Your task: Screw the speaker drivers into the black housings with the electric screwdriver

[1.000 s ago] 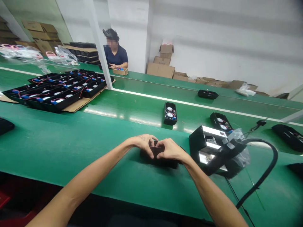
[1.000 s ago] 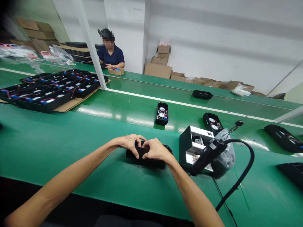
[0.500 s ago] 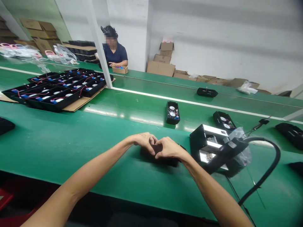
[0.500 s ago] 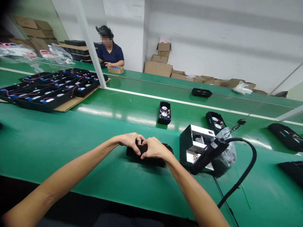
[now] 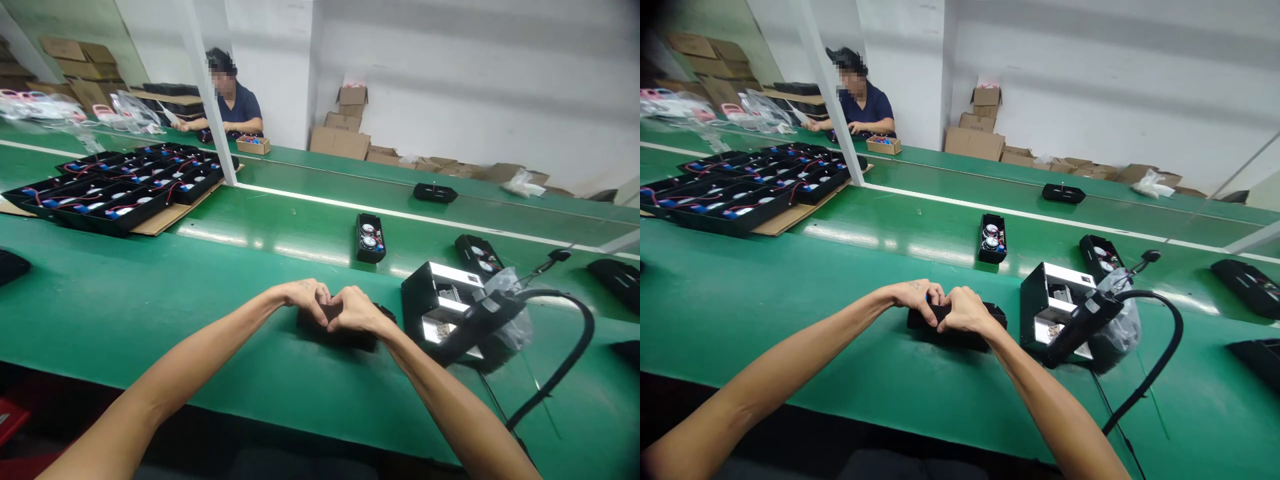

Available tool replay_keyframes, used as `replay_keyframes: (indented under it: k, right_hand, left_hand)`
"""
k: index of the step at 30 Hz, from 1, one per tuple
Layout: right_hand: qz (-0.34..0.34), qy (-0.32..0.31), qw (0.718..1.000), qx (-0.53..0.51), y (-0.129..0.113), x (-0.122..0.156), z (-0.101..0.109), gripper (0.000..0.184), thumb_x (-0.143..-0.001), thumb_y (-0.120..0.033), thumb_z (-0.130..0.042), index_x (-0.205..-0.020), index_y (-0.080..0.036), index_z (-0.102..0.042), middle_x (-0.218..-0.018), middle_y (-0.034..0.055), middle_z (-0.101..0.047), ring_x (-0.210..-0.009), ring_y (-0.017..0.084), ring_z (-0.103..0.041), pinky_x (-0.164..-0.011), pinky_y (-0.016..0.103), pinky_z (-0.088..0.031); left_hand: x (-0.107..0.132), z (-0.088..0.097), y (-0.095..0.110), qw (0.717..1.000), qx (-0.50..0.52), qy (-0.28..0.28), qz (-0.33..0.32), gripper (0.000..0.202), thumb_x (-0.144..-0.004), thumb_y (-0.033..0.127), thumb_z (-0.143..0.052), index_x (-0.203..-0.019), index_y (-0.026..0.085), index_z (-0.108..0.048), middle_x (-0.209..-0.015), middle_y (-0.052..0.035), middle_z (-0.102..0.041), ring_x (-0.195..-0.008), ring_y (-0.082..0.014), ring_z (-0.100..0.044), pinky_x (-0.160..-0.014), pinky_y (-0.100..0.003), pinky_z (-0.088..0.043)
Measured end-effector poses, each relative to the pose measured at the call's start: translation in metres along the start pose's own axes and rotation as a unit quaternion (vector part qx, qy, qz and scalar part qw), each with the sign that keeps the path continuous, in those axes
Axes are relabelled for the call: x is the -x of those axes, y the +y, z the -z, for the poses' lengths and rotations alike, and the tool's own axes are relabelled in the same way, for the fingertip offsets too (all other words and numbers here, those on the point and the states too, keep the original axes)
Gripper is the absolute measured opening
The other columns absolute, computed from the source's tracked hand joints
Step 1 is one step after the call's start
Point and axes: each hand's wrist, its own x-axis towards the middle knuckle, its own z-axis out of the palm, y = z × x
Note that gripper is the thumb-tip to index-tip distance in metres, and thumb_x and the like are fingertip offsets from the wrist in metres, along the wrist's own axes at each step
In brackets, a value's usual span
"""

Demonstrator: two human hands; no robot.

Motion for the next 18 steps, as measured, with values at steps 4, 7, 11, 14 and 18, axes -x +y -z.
replay_keyframes:
  k: [4, 7, 11, 14, 18]
  right_hand:
    - [0.016, 0.01, 1.0, 0.012, -0.003, 0.015, -0.011, 0.018, -0.063, -0.034, -0.083, -0.075, -0.022, -0.076, -0.059, -0.0045, -0.056, -0.062, 0.015, -0.052, -0.06, 0.028, -0.03]
    - [0.072, 0.061, 0.994, 0.057, 0.0, 0.036, -0.036, 0.014, -0.073, -0.026, -0.077, -0.086, -0.023, -0.075, -0.075, -0.0002, -0.069, -0.072, 0.017, -0.059, -0.074, 0.032, -0.035]
    - [0.145, 0.197, 0.957, 0.158, 0.012, 0.057, -0.083, 0.022, -0.084, -0.019, -0.068, -0.105, -0.019, -0.068, -0.089, 0.0075, -0.073, -0.079, 0.022, -0.06, -0.08, 0.038, -0.034]
    - [0.195, 0.273, 0.923, 0.187, 0.019, 0.062, -0.109, 0.022, -0.086, -0.01, -0.056, -0.106, -0.017, -0.063, -0.082, 0.0063, -0.069, -0.076, 0.022, -0.056, -0.078, 0.039, -0.034]
    - [0.198, 0.299, 0.913, 0.195, 0.015, 0.065, -0.116, 0.016, -0.088, -0.007, -0.049, -0.09, -0.019, -0.059, -0.076, 0.0047, -0.065, -0.071, 0.021, -0.053, -0.075, 0.039, -0.036]
  left_hand:
    - [0.013, -0.01, 0.002, 1.0, -0.007, 0.013, 0.006, 0.047, -0.047, 0.038, -0.096, -0.084, 0.022, -0.071, -0.095, 0.0026, -0.07, -0.085, -0.0168, -0.065, -0.069, -0.026, -0.048]
    - [0.037, -0.035, 0.001, 0.993, -0.075, 0.084, -0.044, 0.05, -0.053, 0.036, -0.094, -0.094, 0.022, -0.07, -0.112, -0.0035, -0.069, -0.103, -0.025, -0.067, -0.087, -0.036, -0.053]
    - [0.07, -0.084, -0.003, 0.908, -0.256, 0.287, -0.164, 0.043, -0.073, 0.022, -0.083, -0.112, 0.022, -0.066, -0.128, -0.0097, -0.064, -0.136, -0.0354, -0.048, -0.118, -0.06, -0.035]
    - [0.082, -0.113, -0.006, 0.875, -0.287, 0.337, -0.196, 0.035, -0.086, 0.011, -0.067, -0.119, 0.02, -0.061, -0.114, -0.0081, -0.069, -0.124, -0.0293, -0.055, -0.112, -0.054, -0.044]
    - [0.081, -0.13, -0.011, 0.86, -0.301, 0.345, -0.225, 0.019, -0.092, 0.008, -0.058, -0.105, 0.021, -0.064, -0.1, -0.0045, -0.072, -0.107, -0.0248, -0.06, -0.103, -0.05, -0.05]
